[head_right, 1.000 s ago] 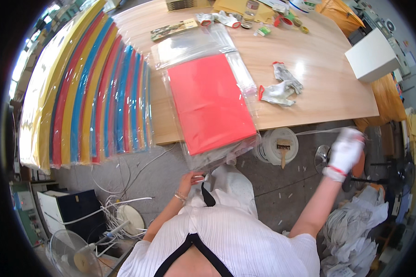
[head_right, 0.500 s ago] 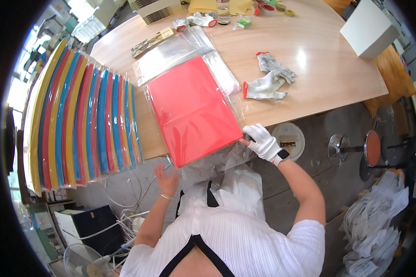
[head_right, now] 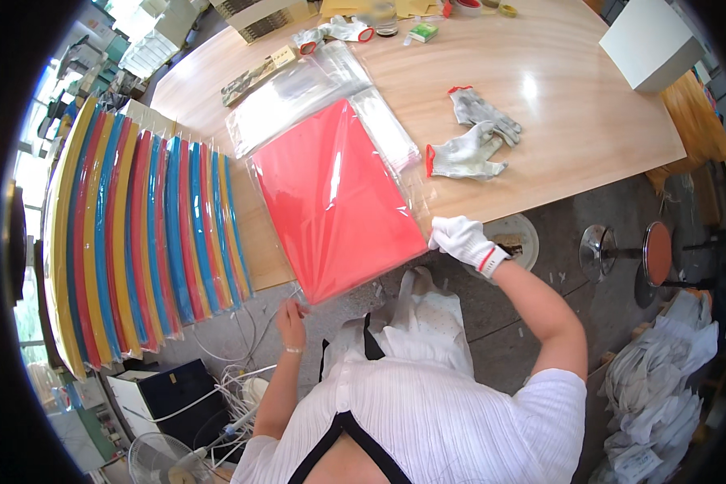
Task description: The person places colored paper sheets into plastic bags one by one and stacks them into a pile.
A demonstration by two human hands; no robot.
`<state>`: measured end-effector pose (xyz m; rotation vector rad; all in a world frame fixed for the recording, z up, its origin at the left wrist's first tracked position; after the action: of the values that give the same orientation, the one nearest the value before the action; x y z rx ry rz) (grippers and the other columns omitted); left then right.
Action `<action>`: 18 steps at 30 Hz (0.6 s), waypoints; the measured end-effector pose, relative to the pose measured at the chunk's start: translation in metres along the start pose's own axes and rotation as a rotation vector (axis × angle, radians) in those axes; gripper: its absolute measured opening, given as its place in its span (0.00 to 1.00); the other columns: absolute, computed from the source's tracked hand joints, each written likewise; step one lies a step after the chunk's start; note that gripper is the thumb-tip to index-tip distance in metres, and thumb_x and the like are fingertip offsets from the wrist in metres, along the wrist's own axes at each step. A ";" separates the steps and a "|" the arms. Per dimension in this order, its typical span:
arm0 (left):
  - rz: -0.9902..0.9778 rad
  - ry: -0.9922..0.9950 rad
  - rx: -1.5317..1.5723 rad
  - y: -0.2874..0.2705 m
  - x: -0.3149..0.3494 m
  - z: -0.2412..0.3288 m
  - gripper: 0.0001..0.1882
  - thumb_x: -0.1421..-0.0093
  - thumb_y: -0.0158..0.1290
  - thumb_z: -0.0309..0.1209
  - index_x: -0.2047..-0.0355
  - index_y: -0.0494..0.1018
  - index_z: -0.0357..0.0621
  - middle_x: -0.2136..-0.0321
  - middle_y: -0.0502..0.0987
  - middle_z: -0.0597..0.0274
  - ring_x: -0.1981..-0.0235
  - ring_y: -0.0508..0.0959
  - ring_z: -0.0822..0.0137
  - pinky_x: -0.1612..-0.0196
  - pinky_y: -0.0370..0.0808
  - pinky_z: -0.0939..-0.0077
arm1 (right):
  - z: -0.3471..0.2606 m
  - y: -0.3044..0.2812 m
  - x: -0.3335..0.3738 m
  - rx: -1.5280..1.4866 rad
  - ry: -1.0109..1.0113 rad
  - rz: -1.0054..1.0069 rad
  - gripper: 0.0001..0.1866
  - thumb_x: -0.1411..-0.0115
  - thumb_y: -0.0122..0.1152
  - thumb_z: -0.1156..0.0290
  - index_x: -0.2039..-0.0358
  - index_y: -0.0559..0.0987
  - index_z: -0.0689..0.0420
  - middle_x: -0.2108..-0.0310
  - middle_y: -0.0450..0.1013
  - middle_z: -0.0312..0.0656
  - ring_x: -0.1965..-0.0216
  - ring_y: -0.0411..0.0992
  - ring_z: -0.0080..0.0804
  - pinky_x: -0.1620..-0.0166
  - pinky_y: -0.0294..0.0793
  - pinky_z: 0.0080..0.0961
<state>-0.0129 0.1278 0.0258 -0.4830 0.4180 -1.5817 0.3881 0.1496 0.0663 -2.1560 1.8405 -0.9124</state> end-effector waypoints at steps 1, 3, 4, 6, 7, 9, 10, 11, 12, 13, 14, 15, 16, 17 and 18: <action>0.030 -0.189 0.072 0.001 -0.007 -0.008 0.12 0.40 0.43 0.33 0.76 0.69 0.38 0.82 0.70 0.59 0.77 0.72 0.63 0.73 0.67 0.70 | 0.005 0.004 -0.009 -0.086 0.044 0.050 0.11 0.43 0.45 0.63 0.75 0.71 0.56 0.81 0.72 0.45 0.77 0.72 0.46 0.71 0.71 0.40; 0.138 -0.188 0.070 0.019 -0.014 -0.056 0.15 0.38 0.42 0.34 0.79 0.67 0.39 0.86 0.67 0.63 0.81 0.70 0.68 0.77 0.64 0.73 | -0.002 0.010 -0.019 0.407 -0.021 0.207 0.12 0.44 0.45 0.61 0.75 0.71 0.55 0.81 0.72 0.47 0.77 0.72 0.47 0.72 0.70 0.42; 0.185 -0.180 0.068 0.023 -0.021 -0.060 0.16 0.38 0.42 0.35 0.80 0.66 0.40 0.87 0.66 0.65 0.83 0.69 0.70 0.79 0.63 0.75 | -0.012 0.012 -0.018 0.651 -0.052 0.294 0.12 0.44 0.45 0.60 0.74 0.71 0.54 0.81 0.72 0.48 0.77 0.72 0.48 0.73 0.70 0.43; 0.148 -0.330 0.253 0.030 -0.017 -0.080 0.15 0.37 0.41 0.37 0.78 0.66 0.41 0.85 0.68 0.66 0.82 0.70 0.72 0.79 0.64 0.76 | -0.013 0.014 -0.019 0.638 0.040 0.272 0.12 0.45 0.45 0.59 0.75 0.71 0.54 0.80 0.72 0.49 0.75 0.72 0.49 0.73 0.69 0.45; 0.125 -0.408 0.349 0.036 -0.013 -0.082 0.15 0.37 0.41 0.37 0.77 0.67 0.42 0.84 0.69 0.67 0.81 0.71 0.73 0.79 0.65 0.77 | -0.013 0.013 -0.018 0.642 0.045 0.277 0.11 0.45 0.46 0.60 0.74 0.71 0.54 0.80 0.72 0.49 0.75 0.72 0.49 0.73 0.69 0.44; 0.171 -0.615 0.552 0.042 -0.006 -0.068 0.14 0.37 0.42 0.39 0.73 0.67 0.44 0.80 0.71 0.68 0.79 0.72 0.74 0.80 0.66 0.80 | -0.015 0.012 -0.019 0.632 0.011 0.302 0.09 0.45 0.46 0.62 0.74 0.70 0.54 0.79 0.72 0.49 0.75 0.72 0.48 0.72 0.69 0.44; 0.199 -0.715 0.655 0.044 -0.003 -0.060 0.13 0.37 0.42 0.40 0.70 0.67 0.44 0.79 0.72 0.69 0.78 0.73 0.74 0.80 0.67 0.82 | -0.017 0.012 -0.020 0.620 -0.027 0.323 0.08 0.46 0.46 0.64 0.74 0.70 0.54 0.78 0.72 0.48 0.74 0.71 0.47 0.72 0.69 0.44; 0.185 -0.726 0.798 0.048 -0.003 -0.053 0.12 0.38 0.43 0.40 0.69 0.67 0.44 0.77 0.72 0.68 0.77 0.74 0.74 0.80 0.68 0.82 | -0.019 0.011 -0.020 0.608 -0.065 0.343 0.07 0.46 0.47 0.65 0.73 0.70 0.54 0.78 0.71 0.48 0.74 0.71 0.47 0.72 0.69 0.43; 0.169 -0.734 0.941 0.053 -0.001 -0.047 0.12 0.38 0.44 0.40 0.67 0.67 0.44 0.76 0.73 0.68 0.76 0.74 0.74 0.79 0.69 0.82 | -0.020 0.013 -0.018 0.603 -0.086 0.316 0.06 0.46 0.47 0.66 0.73 0.70 0.54 0.77 0.71 0.48 0.73 0.71 0.47 0.71 0.69 0.43; 0.155 -0.733 1.087 0.055 0.000 -0.038 0.13 0.39 0.45 0.41 0.65 0.66 0.44 0.75 0.73 0.67 0.75 0.75 0.73 0.78 0.70 0.82 | -0.024 0.015 -0.017 0.600 -0.113 0.291 0.06 0.46 0.47 0.67 0.73 0.69 0.54 0.77 0.71 0.47 0.72 0.71 0.46 0.71 0.68 0.43; 0.185 -0.774 1.126 0.051 0.000 -0.024 0.13 0.40 0.46 0.40 0.64 0.67 0.44 0.74 0.73 0.66 0.75 0.75 0.73 0.78 0.70 0.82 | -0.028 0.014 -0.016 0.597 -0.141 0.276 0.05 0.47 0.47 0.67 0.73 0.69 0.53 0.76 0.70 0.47 0.72 0.71 0.46 0.71 0.68 0.43; 0.214 -0.816 1.166 0.045 0.003 -0.007 0.13 0.41 0.48 0.40 0.64 0.67 0.43 0.73 0.73 0.66 0.75 0.75 0.73 0.78 0.71 0.82 | -0.027 0.013 -0.014 0.589 -0.121 0.265 0.05 0.47 0.47 0.67 0.73 0.69 0.53 0.76 0.70 0.46 0.71 0.70 0.46 0.70 0.68 0.43; 0.246 -0.850 1.209 0.041 0.004 0.005 0.13 0.42 0.49 0.39 0.64 0.67 0.42 0.72 0.73 0.65 0.75 0.75 0.72 0.78 0.71 0.82 | -0.026 0.011 -0.013 0.581 -0.108 0.257 0.05 0.47 0.46 0.67 0.73 0.69 0.53 0.75 0.70 0.46 0.71 0.70 0.46 0.70 0.68 0.43; 0.119 -0.779 1.082 0.039 -0.002 0.006 0.14 0.43 0.50 0.38 0.63 0.67 0.41 0.71 0.73 0.64 0.74 0.75 0.72 0.76 0.71 0.80 | -0.025 0.008 -0.012 0.563 -0.098 0.252 0.05 0.47 0.46 0.67 0.73 0.69 0.53 0.75 0.71 0.46 0.71 0.70 0.47 0.69 0.68 0.44; -0.001 -0.707 0.948 0.034 -0.008 0.000 0.14 0.44 0.51 0.37 0.63 0.67 0.41 0.70 0.73 0.64 0.74 0.75 0.72 0.74 0.72 0.79 | -0.022 0.004 -0.014 0.533 -0.074 0.226 0.06 0.47 0.46 0.66 0.73 0.70 0.53 0.75 0.71 0.47 0.70 0.70 0.48 0.69 0.68 0.43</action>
<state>0.0163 0.1332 0.0074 -0.2581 -0.8419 -1.3159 0.3724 0.1672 0.0775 -1.6054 1.5397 -1.0993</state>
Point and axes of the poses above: each hand's wrist, its own x-axis away from the middle knuckle, its own y-axis out of the palm, z = x × y, the point moved 8 cm from there along -x, towards the middle knuckle
